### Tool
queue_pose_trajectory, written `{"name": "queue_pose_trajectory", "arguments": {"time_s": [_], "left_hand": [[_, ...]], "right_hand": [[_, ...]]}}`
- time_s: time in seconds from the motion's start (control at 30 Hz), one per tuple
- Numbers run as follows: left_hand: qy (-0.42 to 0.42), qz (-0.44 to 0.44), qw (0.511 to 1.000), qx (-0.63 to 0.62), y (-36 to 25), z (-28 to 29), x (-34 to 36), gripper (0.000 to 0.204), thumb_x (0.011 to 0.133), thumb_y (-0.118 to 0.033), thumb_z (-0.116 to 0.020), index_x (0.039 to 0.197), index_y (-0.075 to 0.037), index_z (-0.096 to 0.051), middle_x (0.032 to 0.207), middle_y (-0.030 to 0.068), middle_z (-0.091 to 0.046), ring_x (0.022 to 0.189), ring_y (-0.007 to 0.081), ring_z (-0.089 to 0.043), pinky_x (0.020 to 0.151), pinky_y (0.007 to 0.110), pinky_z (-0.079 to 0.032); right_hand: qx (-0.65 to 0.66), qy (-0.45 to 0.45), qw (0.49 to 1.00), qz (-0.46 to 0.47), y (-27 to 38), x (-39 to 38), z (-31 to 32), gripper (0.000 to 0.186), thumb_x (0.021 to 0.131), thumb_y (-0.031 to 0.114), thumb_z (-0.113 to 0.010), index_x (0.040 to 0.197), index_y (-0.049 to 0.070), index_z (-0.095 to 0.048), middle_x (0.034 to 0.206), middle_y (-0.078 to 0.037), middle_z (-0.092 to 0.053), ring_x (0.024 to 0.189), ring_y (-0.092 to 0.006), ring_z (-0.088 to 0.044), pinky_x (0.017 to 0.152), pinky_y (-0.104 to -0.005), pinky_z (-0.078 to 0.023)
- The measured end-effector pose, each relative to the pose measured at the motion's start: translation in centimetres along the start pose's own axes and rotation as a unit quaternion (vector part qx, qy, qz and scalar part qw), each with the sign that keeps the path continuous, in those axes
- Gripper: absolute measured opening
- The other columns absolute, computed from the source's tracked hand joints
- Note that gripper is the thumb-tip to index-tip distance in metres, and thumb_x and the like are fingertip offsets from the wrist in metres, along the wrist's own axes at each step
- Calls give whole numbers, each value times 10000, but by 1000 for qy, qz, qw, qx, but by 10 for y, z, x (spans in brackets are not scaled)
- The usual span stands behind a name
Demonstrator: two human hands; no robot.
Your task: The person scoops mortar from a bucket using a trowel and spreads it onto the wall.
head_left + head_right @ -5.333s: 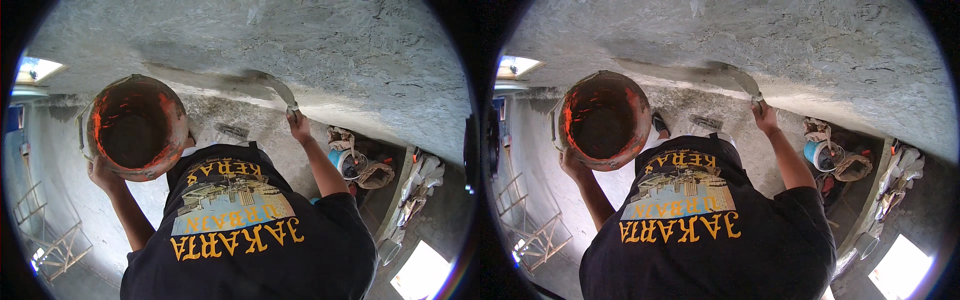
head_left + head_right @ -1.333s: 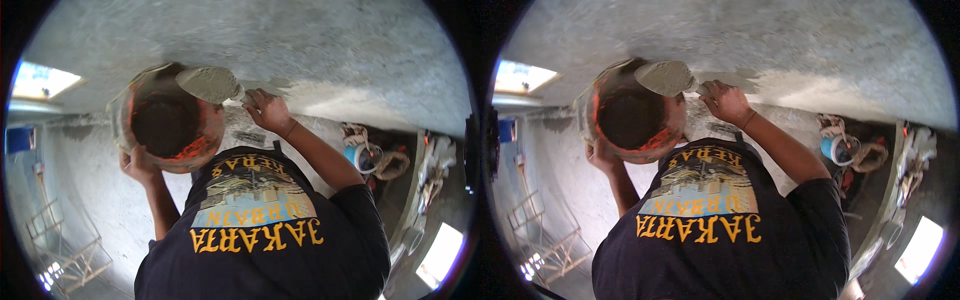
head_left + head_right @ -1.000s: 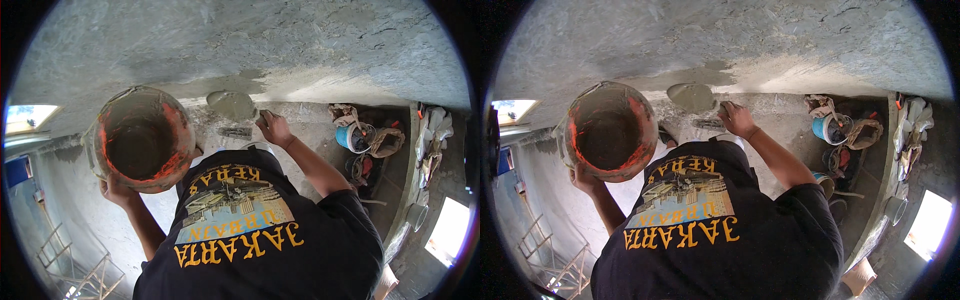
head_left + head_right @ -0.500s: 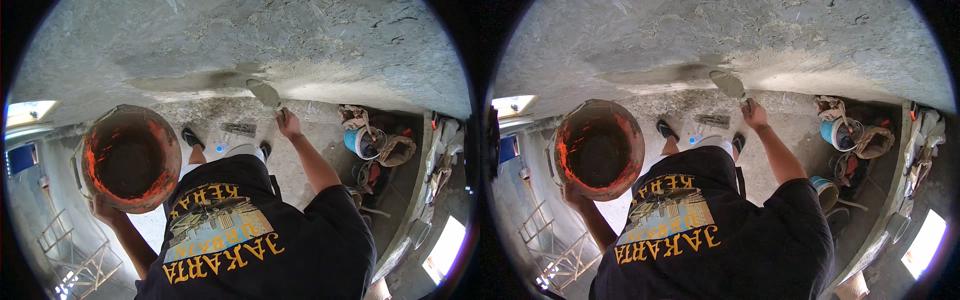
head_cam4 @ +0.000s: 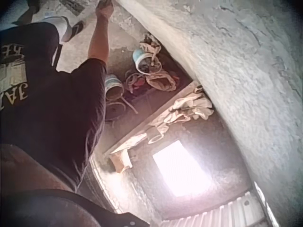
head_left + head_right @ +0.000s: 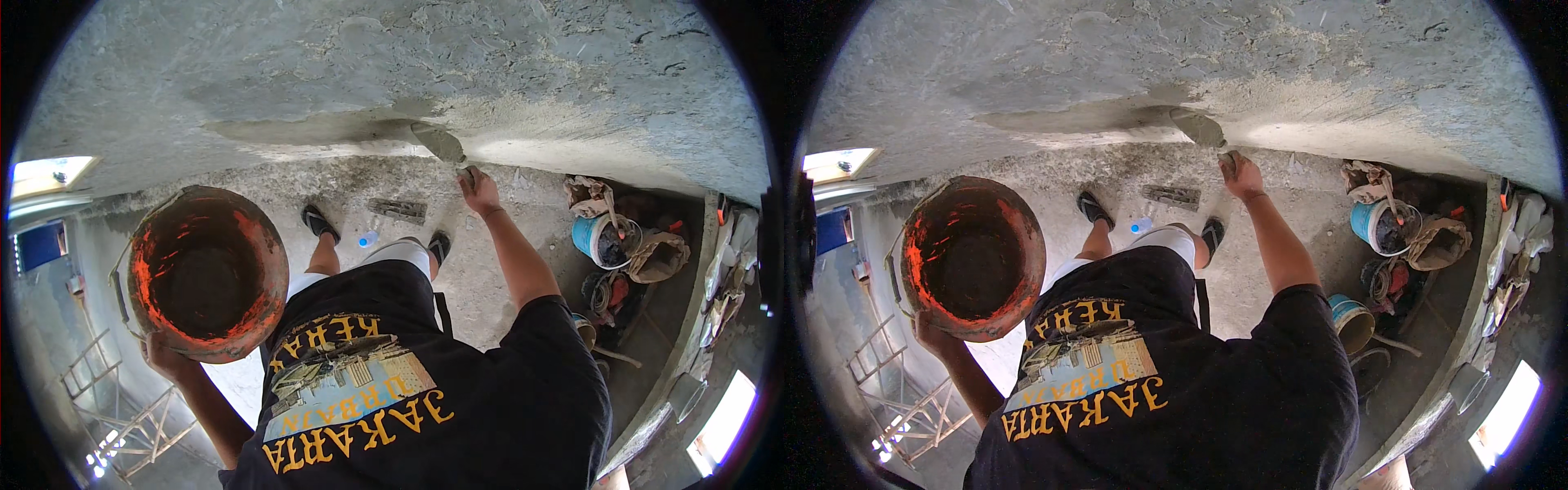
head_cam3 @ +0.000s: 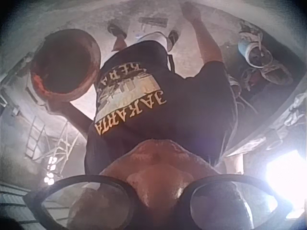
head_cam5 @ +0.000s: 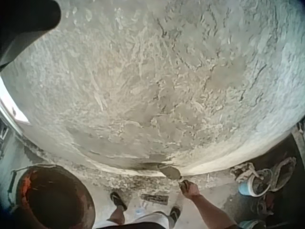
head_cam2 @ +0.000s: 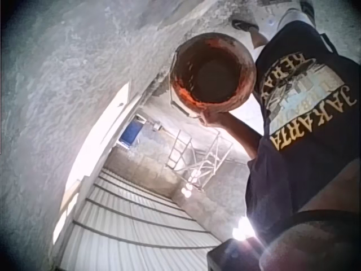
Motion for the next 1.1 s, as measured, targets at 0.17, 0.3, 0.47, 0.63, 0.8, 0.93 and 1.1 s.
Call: {"name": "queue_pose_trajectory", "arguments": {"time_s": [0.17, 0.3, 0.47, 0.63, 0.8, 0.93, 1.1], "left_hand": [[-1, -4, 1000, 21, 4, 0, 6, 302, 700, -63, -473, 951, 75, -565, 910, 137, -597, 804, 223, -614, 726, 316, -499], [18, 5, 1000, 9, 3, -3, 5, 295, 721, -68, -471, 972, 61, -557, 947, 135, -591, 834, 232, -618, 747, 334, -507], [52, 18, 998, -14, 14, 14, 20, 299, 733, -82, -480, 990, 52, -557, 990, 135, -592, 871, 245, -619, 769, 353, -510], [35, 29, 999, -14, 9, 5, 20, 283, 717, -78, -482, 965, 41, -551, 932, 116, -580, 837, 233, -612, 759, 342, -506], [28, 22, 999, 13, 15, 14, 40, 280, 718, -77, -481, 960, 41, -555, 905, 115, -573, 813, 222, -600, 743, 335, -495], [45, 30, 998, 14, 7, 1, 39, 264, 729, -80, -477, 948, 42, -558, 900, 116, -572, 822, 229, -598, 751, 344, -486], [61, 49, 997, -26, 14, 7, 53, 319, 749, -91, -459, 1006, 66, -566, 981, 151, -596, 903, 264, -613, 808, 372, -495]], "right_hand": [[-9, 12, 1000, -2, -11, 12, 1, 336, 882, 362, -573, 1068, 84, -552, 938, -220, -652, 877, -428, -616, 746, -511, -495], [-22, 37, 999, -6, -15, 22, 9, 337, 894, 378, -555, 1062, 85, -561, 942, -214, -657, 879, -424, -619, 750, -517, -491], [-19, 74, 997, -12, -10, 36, 29, 319, 892, 362, -567, 1046, 83, -581, 939, -217, -659, 891, -420, -619, 742, -503, -493], [28, 136, 990, -22, -15, 47, 51, 259, 892, 306, -581, 976, 64, -621, 850, -210, -657, 805, -407, -624, 704, -451, -483], [101, 194, 974, -55, -19, 62, 74, 385, 923, 363, -570, 843, -11, -615, 623, -84, -574, 570, -169, -542, 569, -352, -455], [171, 240, 947, -127, -9, 61, 102, 361, 966, 343, -526, 745, 58, -546, 560, -3, -488, 471, -84, -466, 443, -260, -378], [180, 204, 960, -68, 4, 34, 103, 349, 957, 360, -523, 786, 61, -574, 583, -46, -522, 491, -149, -507, 464, -305, -393]]}}
Point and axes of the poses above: each hand's wrist, its own x-axis towards the middle knuckle, its own z-axis out of the back of the hand, y = z × x, the point moved 2 cm from there along x, towards the middle knuckle
